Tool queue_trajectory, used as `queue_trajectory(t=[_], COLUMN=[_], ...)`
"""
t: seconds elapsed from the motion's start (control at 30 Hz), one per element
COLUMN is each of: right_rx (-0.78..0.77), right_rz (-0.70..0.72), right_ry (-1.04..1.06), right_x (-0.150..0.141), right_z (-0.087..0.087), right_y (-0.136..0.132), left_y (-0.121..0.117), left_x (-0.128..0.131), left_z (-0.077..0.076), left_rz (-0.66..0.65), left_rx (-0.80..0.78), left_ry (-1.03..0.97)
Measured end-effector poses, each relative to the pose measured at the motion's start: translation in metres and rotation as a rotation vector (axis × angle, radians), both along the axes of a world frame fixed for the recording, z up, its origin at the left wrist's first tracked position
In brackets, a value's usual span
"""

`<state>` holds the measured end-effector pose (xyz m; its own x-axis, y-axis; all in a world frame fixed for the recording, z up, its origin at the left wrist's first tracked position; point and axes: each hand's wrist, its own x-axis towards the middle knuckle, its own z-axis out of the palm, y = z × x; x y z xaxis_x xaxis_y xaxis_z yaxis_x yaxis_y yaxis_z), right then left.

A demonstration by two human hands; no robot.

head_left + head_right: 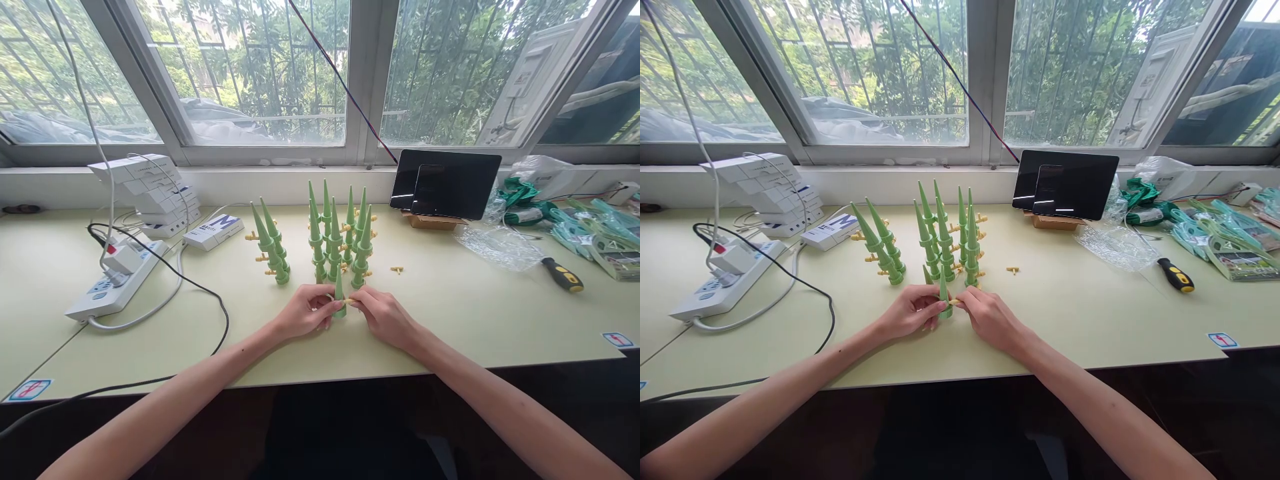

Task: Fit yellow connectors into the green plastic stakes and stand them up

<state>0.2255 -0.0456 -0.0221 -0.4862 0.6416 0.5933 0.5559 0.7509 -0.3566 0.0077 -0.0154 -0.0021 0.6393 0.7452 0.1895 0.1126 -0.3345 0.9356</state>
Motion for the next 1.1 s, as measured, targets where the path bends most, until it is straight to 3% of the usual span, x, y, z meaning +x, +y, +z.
queue_trajectory(t=[0.37, 0.73, 0.83, 1.1], right_rx=[-0.158, -0.509, -0.486, -0.247], right_rz=[0.041, 0.058, 0.059, 0.028], right_ry=[0.082, 0.197, 0.202, 0.227], right_x=[0.0, -0.002, -0.003, -0.004], right_z=[0.0, 0.014, 0.014, 0.009], right_y=[0.001, -0.001, -0.001, 0.0], left_y=[-0.001, 0.003, 0.001, -0.002], left_x=[0.003, -0.001, 0.001, 0.003], left_z=[0.005, 0.0, 0.001, 0.002], left_rz=[0.028, -0.007, 0.02, 0.04], left_rx=[0.224, 0.597, 0.526, -0.017], left_ry=[0.071, 0.114, 0.112, -0.017])
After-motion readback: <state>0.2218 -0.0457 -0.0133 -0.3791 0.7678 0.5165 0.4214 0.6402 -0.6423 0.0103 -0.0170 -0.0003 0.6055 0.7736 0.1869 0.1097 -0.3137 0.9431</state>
